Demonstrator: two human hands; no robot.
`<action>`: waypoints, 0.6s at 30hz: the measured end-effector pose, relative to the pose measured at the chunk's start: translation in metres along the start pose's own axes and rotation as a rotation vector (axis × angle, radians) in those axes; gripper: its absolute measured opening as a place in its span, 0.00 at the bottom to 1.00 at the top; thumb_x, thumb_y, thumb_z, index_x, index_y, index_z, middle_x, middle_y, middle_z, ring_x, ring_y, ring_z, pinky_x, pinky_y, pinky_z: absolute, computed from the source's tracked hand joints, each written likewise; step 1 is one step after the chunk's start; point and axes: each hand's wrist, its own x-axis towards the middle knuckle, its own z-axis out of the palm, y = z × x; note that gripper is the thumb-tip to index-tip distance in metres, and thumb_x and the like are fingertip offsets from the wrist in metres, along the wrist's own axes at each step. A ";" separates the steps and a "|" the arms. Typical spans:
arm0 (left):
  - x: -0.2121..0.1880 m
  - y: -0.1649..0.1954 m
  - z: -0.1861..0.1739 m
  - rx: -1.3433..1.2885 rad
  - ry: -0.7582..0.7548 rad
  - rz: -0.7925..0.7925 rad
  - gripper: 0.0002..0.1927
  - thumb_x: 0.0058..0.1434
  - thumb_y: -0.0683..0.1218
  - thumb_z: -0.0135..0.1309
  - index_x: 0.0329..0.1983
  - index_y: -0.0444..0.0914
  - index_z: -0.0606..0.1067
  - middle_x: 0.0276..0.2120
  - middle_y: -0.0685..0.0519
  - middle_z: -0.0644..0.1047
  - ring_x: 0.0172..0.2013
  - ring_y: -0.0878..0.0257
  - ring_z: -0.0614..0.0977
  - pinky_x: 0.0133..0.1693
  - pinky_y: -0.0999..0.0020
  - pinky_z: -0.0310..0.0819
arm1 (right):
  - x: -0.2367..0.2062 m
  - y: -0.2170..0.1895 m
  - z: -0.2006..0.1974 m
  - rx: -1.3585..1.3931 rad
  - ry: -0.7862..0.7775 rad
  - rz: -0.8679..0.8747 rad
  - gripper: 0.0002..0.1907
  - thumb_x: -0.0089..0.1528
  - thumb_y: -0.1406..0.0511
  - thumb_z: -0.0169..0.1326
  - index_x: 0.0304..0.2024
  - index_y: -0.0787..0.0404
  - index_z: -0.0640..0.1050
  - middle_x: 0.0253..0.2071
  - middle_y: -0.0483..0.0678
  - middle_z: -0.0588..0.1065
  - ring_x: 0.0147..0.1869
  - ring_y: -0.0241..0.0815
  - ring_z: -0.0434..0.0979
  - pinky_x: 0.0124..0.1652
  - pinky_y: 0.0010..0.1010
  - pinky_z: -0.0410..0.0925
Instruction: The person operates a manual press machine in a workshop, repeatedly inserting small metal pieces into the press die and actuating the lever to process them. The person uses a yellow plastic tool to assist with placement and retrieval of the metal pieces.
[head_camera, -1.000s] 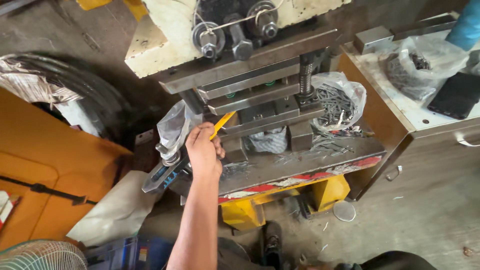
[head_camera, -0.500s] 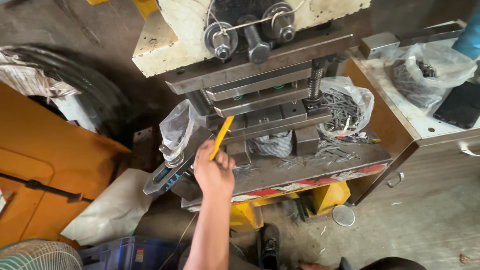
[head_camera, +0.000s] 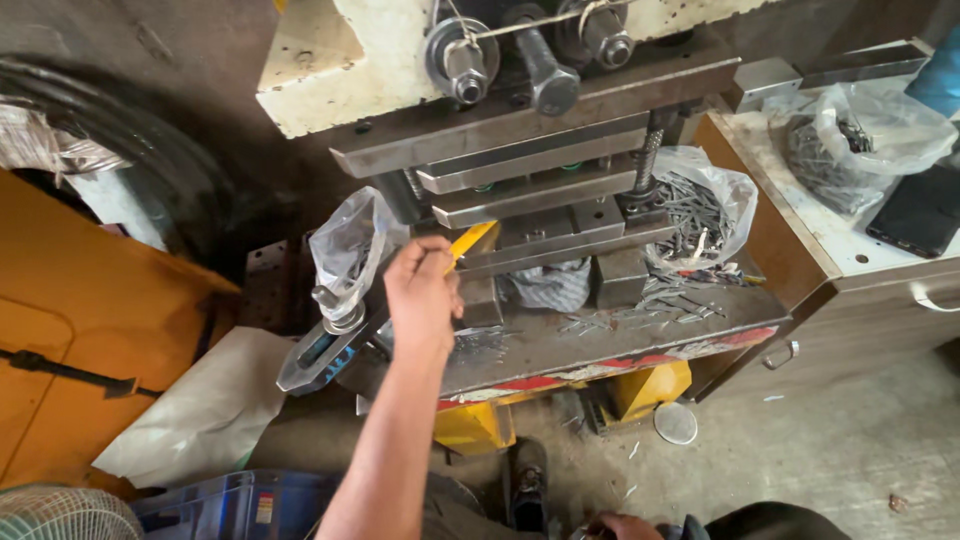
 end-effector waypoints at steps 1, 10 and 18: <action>0.001 0.003 0.000 -0.011 -0.010 0.004 0.05 0.63 0.38 0.49 0.39 0.34 0.75 0.16 0.57 0.66 0.13 0.70 0.64 0.14 0.72 0.58 | 0.000 0.001 0.000 0.011 0.016 0.003 0.21 0.61 0.46 0.59 0.50 0.47 0.80 0.46 0.46 0.83 0.56 0.41 0.84 0.56 0.32 0.73; -0.009 -0.017 0.000 0.603 -0.054 0.596 0.03 0.64 0.36 0.53 0.40 0.33 0.76 0.24 0.60 0.74 0.26 0.78 0.70 0.27 0.79 0.64 | 0.008 0.021 0.007 0.006 0.026 0.044 0.24 0.60 0.44 0.61 0.54 0.45 0.80 0.46 0.45 0.82 0.54 0.41 0.83 0.55 0.34 0.72; -0.007 -0.023 -0.001 0.276 -0.045 0.256 0.04 0.65 0.36 0.51 0.40 0.34 0.76 0.21 0.59 0.70 0.20 0.74 0.66 0.21 0.75 0.58 | 0.007 0.032 0.008 0.006 0.081 -0.082 0.24 0.60 0.45 0.61 0.50 0.50 0.82 0.41 0.46 0.84 0.48 0.41 0.86 0.51 0.32 0.75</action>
